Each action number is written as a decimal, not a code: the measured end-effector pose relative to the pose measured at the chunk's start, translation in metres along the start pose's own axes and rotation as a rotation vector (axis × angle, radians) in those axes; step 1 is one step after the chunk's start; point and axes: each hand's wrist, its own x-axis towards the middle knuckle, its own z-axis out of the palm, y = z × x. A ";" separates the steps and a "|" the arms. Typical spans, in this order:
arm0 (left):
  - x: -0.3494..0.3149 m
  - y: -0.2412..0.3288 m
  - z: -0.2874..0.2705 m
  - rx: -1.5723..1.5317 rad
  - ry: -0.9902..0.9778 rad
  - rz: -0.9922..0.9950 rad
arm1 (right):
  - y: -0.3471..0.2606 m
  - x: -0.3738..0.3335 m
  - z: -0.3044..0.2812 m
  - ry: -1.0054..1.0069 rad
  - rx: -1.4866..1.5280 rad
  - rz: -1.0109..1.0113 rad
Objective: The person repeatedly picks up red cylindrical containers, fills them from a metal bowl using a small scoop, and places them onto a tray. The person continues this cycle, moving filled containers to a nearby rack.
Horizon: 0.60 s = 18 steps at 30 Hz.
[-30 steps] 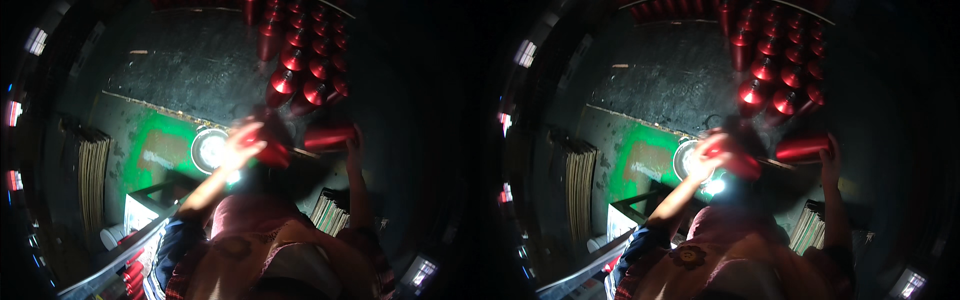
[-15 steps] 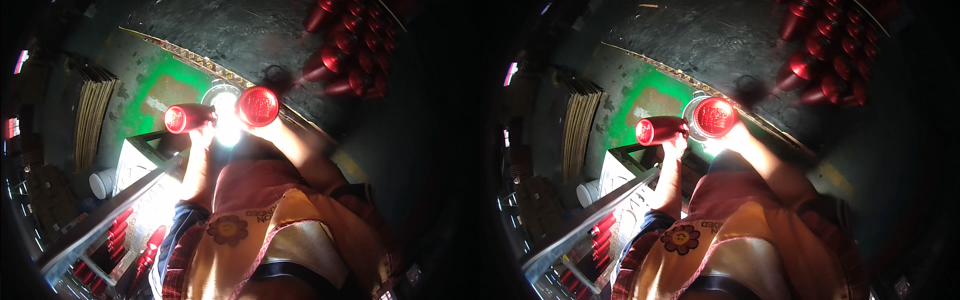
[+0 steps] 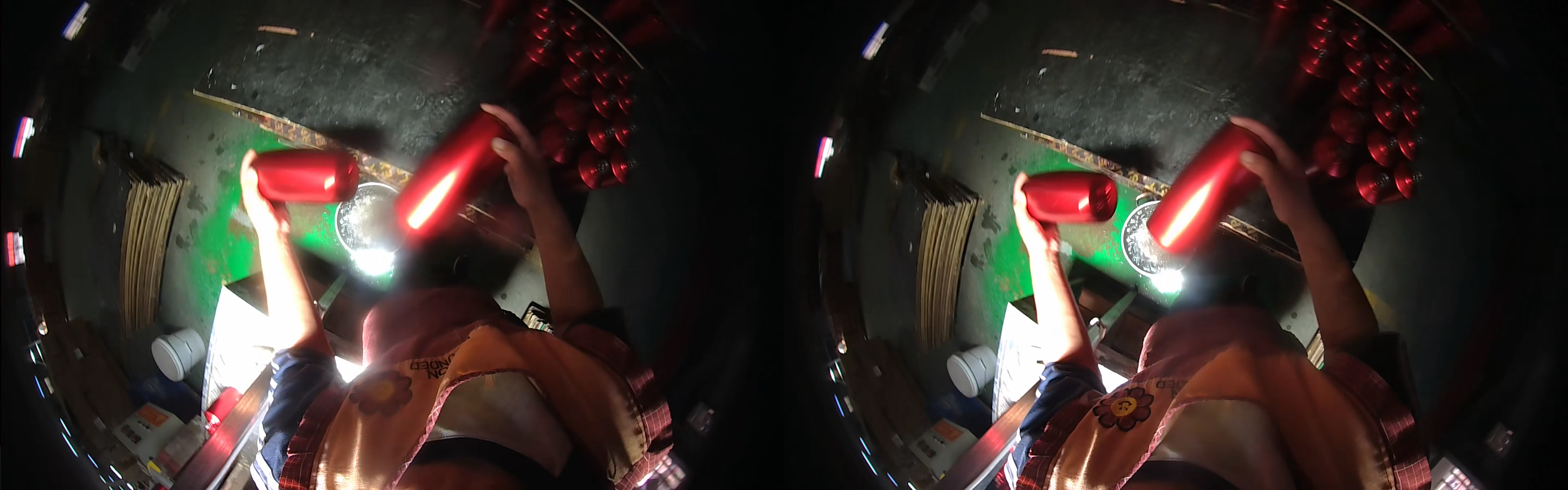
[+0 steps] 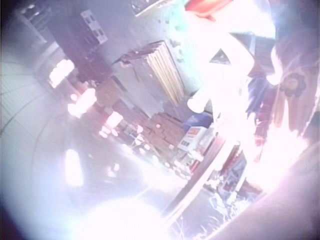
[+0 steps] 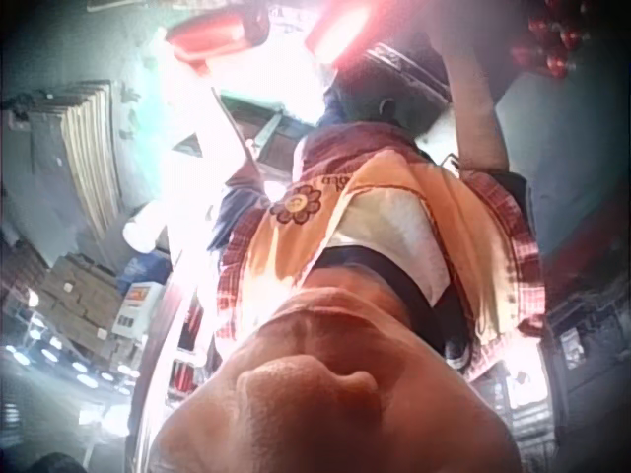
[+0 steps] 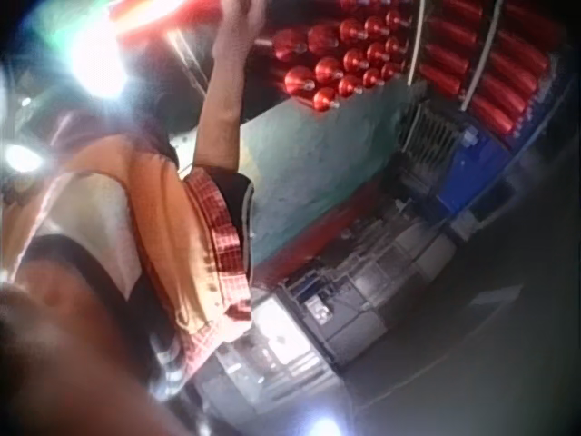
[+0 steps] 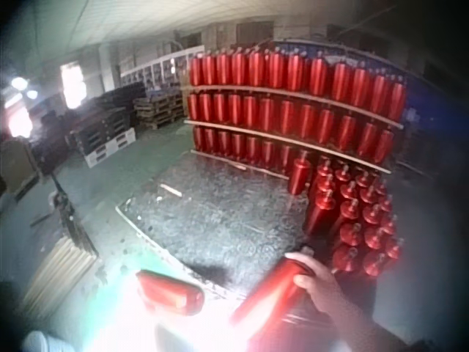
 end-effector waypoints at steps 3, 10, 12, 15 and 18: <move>0.055 0.025 0.080 0.719 -0.123 0.407 | -0.003 0.043 0.027 0.067 -0.676 -0.505; 0.117 -0.046 0.165 1.452 -0.343 0.720 | 0.076 0.109 0.046 0.150 -1.011 -0.268; 0.125 -0.057 0.164 1.525 -0.376 0.558 | 0.068 0.101 0.038 0.159 -0.949 -0.250; 0.109 -0.054 0.168 1.374 -0.319 0.779 | 0.036 0.059 0.005 0.196 -0.873 -0.446; 0.046 -0.046 0.199 1.081 -0.305 0.898 | 0.002 -0.021 -0.079 0.451 -0.611 -0.529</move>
